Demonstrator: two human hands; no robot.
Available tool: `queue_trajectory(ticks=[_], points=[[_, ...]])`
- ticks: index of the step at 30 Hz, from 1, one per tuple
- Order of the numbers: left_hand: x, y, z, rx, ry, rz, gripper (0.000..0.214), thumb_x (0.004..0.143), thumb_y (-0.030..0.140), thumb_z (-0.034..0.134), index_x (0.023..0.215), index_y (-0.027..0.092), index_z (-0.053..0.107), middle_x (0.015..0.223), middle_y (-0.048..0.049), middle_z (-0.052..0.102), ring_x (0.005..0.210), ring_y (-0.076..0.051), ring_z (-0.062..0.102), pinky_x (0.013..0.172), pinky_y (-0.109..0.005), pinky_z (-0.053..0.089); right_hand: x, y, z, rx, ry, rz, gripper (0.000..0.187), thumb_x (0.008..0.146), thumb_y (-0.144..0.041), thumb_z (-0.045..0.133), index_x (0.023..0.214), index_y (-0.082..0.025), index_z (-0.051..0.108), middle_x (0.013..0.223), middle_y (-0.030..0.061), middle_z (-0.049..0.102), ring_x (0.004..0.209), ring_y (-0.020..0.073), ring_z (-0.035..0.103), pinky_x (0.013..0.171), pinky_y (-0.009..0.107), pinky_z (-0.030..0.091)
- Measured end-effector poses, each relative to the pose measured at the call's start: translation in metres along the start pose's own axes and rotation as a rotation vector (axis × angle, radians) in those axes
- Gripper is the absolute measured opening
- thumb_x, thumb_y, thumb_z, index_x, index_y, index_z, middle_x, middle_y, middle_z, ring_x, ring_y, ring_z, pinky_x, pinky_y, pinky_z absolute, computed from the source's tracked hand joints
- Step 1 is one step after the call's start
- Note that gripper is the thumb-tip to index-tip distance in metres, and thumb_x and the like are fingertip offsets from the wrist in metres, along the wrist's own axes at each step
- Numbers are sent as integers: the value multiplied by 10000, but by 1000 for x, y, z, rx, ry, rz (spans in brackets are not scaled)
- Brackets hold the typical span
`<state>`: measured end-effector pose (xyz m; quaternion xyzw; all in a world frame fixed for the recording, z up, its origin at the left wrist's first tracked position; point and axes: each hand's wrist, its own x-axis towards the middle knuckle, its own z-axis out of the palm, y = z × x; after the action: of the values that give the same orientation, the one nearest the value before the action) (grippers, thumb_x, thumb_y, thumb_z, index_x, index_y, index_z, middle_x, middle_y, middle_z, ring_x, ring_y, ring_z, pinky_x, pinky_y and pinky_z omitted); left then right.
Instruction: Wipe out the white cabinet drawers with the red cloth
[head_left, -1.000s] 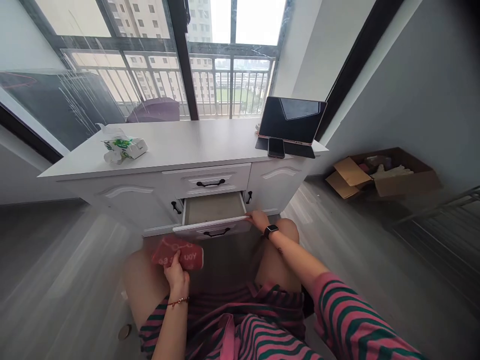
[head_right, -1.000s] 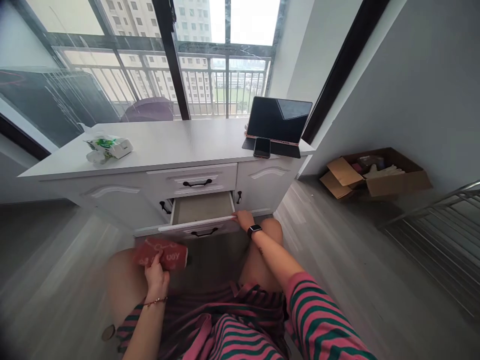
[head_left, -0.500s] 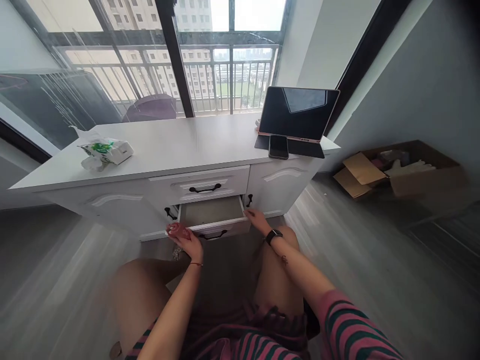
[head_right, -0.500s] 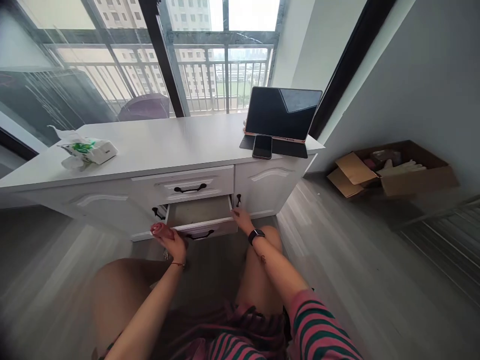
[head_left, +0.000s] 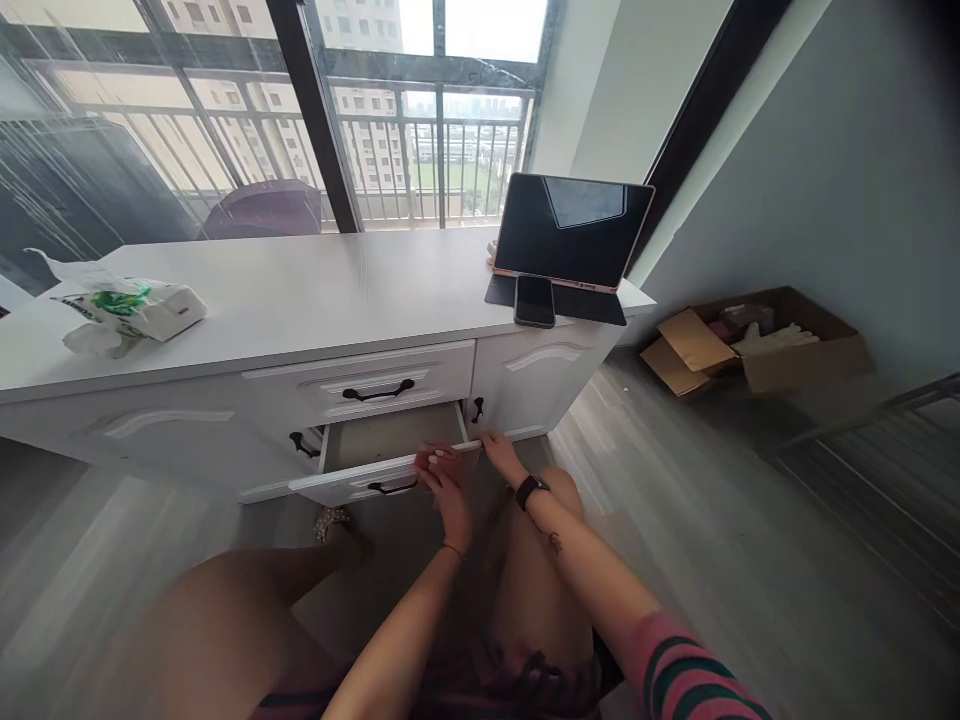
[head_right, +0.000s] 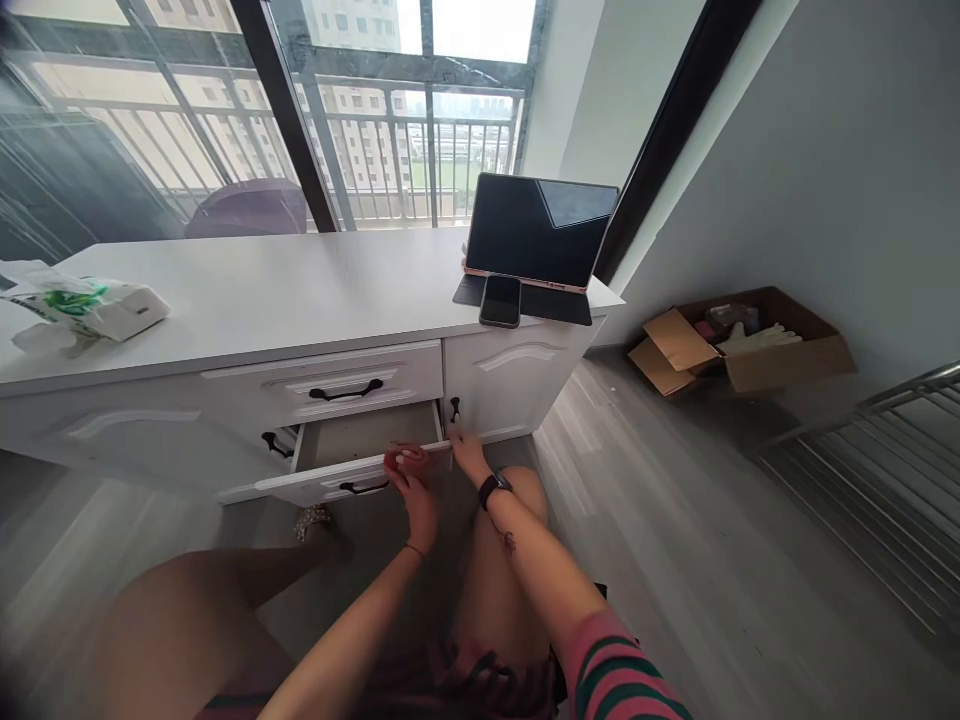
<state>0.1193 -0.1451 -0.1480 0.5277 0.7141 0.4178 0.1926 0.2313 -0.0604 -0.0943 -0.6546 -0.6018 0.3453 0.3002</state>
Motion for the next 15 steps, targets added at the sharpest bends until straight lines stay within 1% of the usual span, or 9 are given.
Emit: queue_trajectory(ticks=[2,4,5,6,8,10,12,13,15], points=[[-4,-11,3,57,-102,130,631,833,43,282,1463,65,265,1565,-240,-4,1424,-333,-38,1094,-566,218,-1,-2,-1,14,-19,24,439,921,-350,362,726,-173,713,714,63,682,766,196,629,708,264,440],[1,-24,-3,147,-191,275,608,826,13,269,1408,115,410,1554,-203,176,1432,-305,18,1112,-568,172,-2,-4,-3,29,-36,46,442,924,-369,363,731,-174,709,726,65,684,774,199,630,720,268,439],[5,-29,-8,205,-236,348,599,829,11,272,1385,138,453,1535,-187,254,1433,-295,66,1119,-567,158,-2,-5,-4,35,-43,56,445,925,-378,364,727,-176,708,727,67,684,774,201,631,723,271,439],[12,-34,-13,270,-281,421,597,831,11,281,1376,162,472,1514,-170,313,1431,-286,124,1122,-566,155,-3,-6,-5,41,-48,66,449,925,-385,365,720,-177,706,725,70,683,774,204,631,725,274,439],[26,-41,-21,386,-384,570,635,818,-7,283,1389,210,458,1491,-130,373,1413,-260,227,1126,-548,183,-3,-8,-7,51,-53,84,452,923,-395,369,709,-181,705,716,75,679,771,211,632,724,281,438],[39,-46,-24,399,-497,662,703,781,-43,263,1389,254,457,1474,-83,411,1389,-221,299,1126,-496,238,-3,-10,-8,60,-52,96,454,920,-405,373,706,-184,707,709,77,678,763,215,633,716,286,436],[48,-48,-22,311,-611,671,725,757,-46,263,1347,297,508,1432,-50,478,1338,-199,395,1095,-434,330,-3,-10,-8,66,-45,95,462,917,-422,374,703,-189,710,705,77,675,747,213,631,705,286,431],[51,-48,-20,228,-654,634,698,757,-29,281,1304,309,554,1395,-48,523,1301,-203,448,1063,-415,380,-2,-10,-7,67,-38,91,464,915,-431,376,700,-192,710,704,76,672,740,211,627,701,286,426],[54,-47,-17,-27,-655,466,587,766,22,335,1172,303,653,1280,-73,624,1209,-221,548,970,-391,474,-1,-10,-6,62,-17,82,471,908,-448,379,673,-196,699,676,72,656,714,207,611,687,286,413]])
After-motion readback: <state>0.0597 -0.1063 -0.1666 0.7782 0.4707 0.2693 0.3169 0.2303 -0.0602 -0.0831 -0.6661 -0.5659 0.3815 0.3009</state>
